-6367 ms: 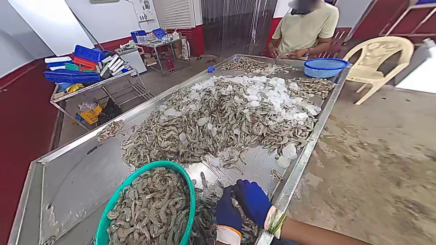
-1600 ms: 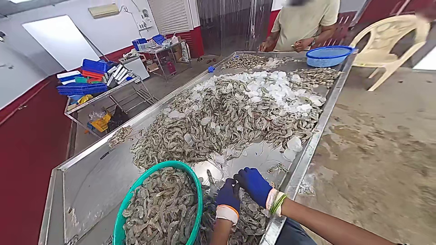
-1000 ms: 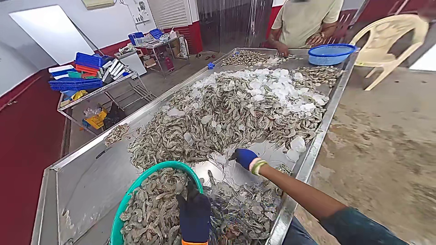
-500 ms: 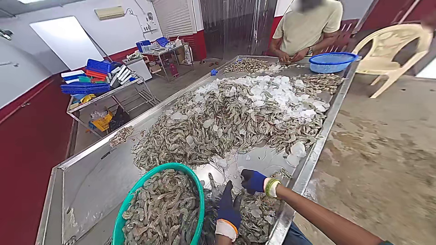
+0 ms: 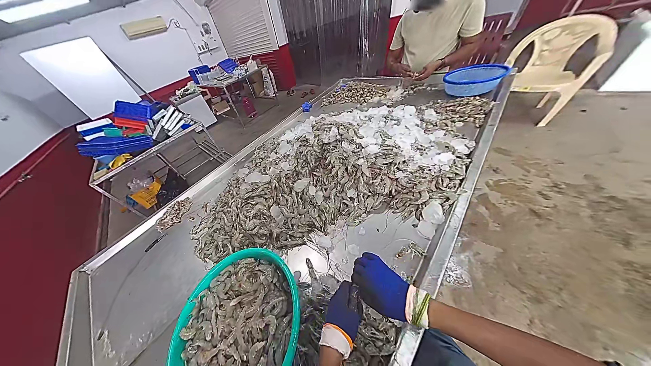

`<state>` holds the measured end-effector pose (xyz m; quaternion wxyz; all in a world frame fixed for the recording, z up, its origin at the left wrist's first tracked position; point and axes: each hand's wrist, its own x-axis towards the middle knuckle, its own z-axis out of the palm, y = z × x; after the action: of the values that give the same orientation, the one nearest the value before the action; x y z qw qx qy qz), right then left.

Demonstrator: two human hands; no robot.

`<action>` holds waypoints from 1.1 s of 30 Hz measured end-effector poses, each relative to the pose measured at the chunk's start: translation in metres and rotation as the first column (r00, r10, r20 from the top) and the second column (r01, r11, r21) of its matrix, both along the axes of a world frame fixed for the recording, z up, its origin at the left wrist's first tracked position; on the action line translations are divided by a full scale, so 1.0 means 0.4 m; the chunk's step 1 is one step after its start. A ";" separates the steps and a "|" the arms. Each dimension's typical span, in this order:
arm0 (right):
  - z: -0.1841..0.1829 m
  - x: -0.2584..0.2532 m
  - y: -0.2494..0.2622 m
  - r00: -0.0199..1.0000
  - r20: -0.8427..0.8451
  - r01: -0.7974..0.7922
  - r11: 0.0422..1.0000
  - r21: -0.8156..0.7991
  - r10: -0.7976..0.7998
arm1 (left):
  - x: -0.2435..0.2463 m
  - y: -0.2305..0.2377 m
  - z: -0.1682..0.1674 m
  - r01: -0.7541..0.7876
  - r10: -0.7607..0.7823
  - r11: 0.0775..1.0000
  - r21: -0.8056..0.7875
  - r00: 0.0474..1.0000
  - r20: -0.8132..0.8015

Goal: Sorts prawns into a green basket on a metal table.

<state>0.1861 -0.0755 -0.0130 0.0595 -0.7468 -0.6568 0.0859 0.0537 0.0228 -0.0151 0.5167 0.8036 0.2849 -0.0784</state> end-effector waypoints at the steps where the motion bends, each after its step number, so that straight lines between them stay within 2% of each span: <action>1: 0.006 0.001 0.004 1.000 -0.007 0.005 1.000 -0.022 -0.005 | -0.004 0.003 0.004 0.026 -0.026 1.000 0.000 1.000 -0.012; 3: 0.012 0.039 0.009 0.995 -0.007 0.102 0.995 0.001 -0.102 | -0.018 0.013 0.005 0.033 -0.033 0.999 -0.029 0.999 0.028; 5: 0.007 0.142 -0.002 0.927 0.026 0.374 0.923 -0.089 -0.373 | -0.041 0.028 0.009 0.017 -0.006 0.996 -0.090 0.993 0.121; 6: -0.011 0.210 -0.012 0.849 0.026 0.525 0.836 -0.160 -0.528 | -0.054 0.037 0.002 0.015 0.005 0.994 -0.108 0.984 0.180; 8: -0.068 0.314 -0.044 0.624 -0.017 0.750 0.605 -0.269 -0.781 | -0.079 0.054 -0.010 0.023 0.010 0.991 -0.131 0.968 0.250; 10: -0.098 0.310 -0.055 0.433 -0.060 0.840 0.427 -0.335 -0.899 | -0.088 0.060 -0.010 -0.038 0.080 0.989 -0.142 0.949 0.304; 11: -0.088 0.260 -0.045 0.399 -0.084 0.823 0.397 -0.406 -0.913 | -0.088 0.057 -0.004 -0.108 0.156 0.980 -0.169 0.939 0.305; 12: -0.075 0.194 -0.030 0.439 -0.110 0.754 0.433 -0.494 -0.892 | -0.091 0.052 0.000 -0.185 0.240 0.961 -0.205 0.925 0.293; 13: -0.067 0.139 -0.011 0.545 -0.161 0.642 0.533 -0.551 -0.823 | -0.090 0.053 0.002 -0.258 0.315 0.939 -0.229 0.910 0.267; 14: -0.065 0.112 0.013 0.659 -0.244 0.507 0.660 -0.554 -0.711 | -0.087 0.060 -0.003 -0.318 0.374 0.918 -0.237 0.894 0.247; 15: -0.063 0.114 0.044 0.726 -0.329 0.404 0.762 -0.507 -0.604 | -0.087 0.067 -0.012 -0.349 0.403 0.907 -0.235 0.881 0.248; 16: -0.053 0.135 0.083 0.755 -0.354 0.383 0.809 -0.446 -0.552 | -0.092 0.073 -0.024 -0.364 0.415 0.904 -0.224 0.873 0.257; 17: -0.039 0.172 0.127 0.761 -0.320 0.433 0.809 -0.397 -0.564 | -0.100 0.083 -0.045 -0.369 0.419 0.903 -0.218 0.869 0.264; 19: -0.018 0.271 0.212 0.707 -0.213 0.608 0.733 -0.304 -0.674 | -0.107 0.102 -0.073 -0.346 0.407 0.905 -0.247 0.872 0.271; 21: -0.052 0.340 0.261 0.620 -0.184 0.715 0.645 -0.269 -0.763 | -0.113 0.107 -0.086 -0.316 0.381 0.913 -0.258 0.885 0.265; 23: -0.119 0.330 0.267 0.603 -0.216 0.736 0.640 -0.222 -0.768 | -0.118 0.104 -0.081 -0.306 0.382 0.913 -0.271 0.874 0.302; 25: -0.160 0.244 0.231 0.686 -0.209 0.662 0.717 -0.218 -0.697 | -0.114 0.101 -0.078 -0.311 0.370 0.924 -0.222 0.874 0.317; 28: -0.132 0.087 0.144 0.856 -0.167 0.428 0.852 -0.300 -0.489 | -0.073 0.085 -0.069 -0.245 0.225 0.969 0.043 0.937 0.269; 30: -0.082 0.003 0.112 0.894 -0.186 0.337 0.886 -0.320 -0.407 | -0.033 0.063 -0.066 -0.199 0.176 0.978 0.067 0.949 0.260; 32: -0.037 -0.049 0.098 0.892 -0.163 0.356 0.877 -0.323 -0.422 | 0.006 0.039 -0.048 -0.194 0.174 0.979 0.068 0.958 0.228; 33: -0.023 -0.057 0.093 0.897 -0.133 0.369 0.880 -0.300 -0.421 | 0.021 0.029 -0.030 -0.189 0.173 0.977 0.094 0.972 0.161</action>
<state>0.1633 -0.0384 -0.0223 0.0386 -0.8545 -0.4632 0.2320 0.0619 0.0346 -0.0272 0.4973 0.8048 0.3207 0.0459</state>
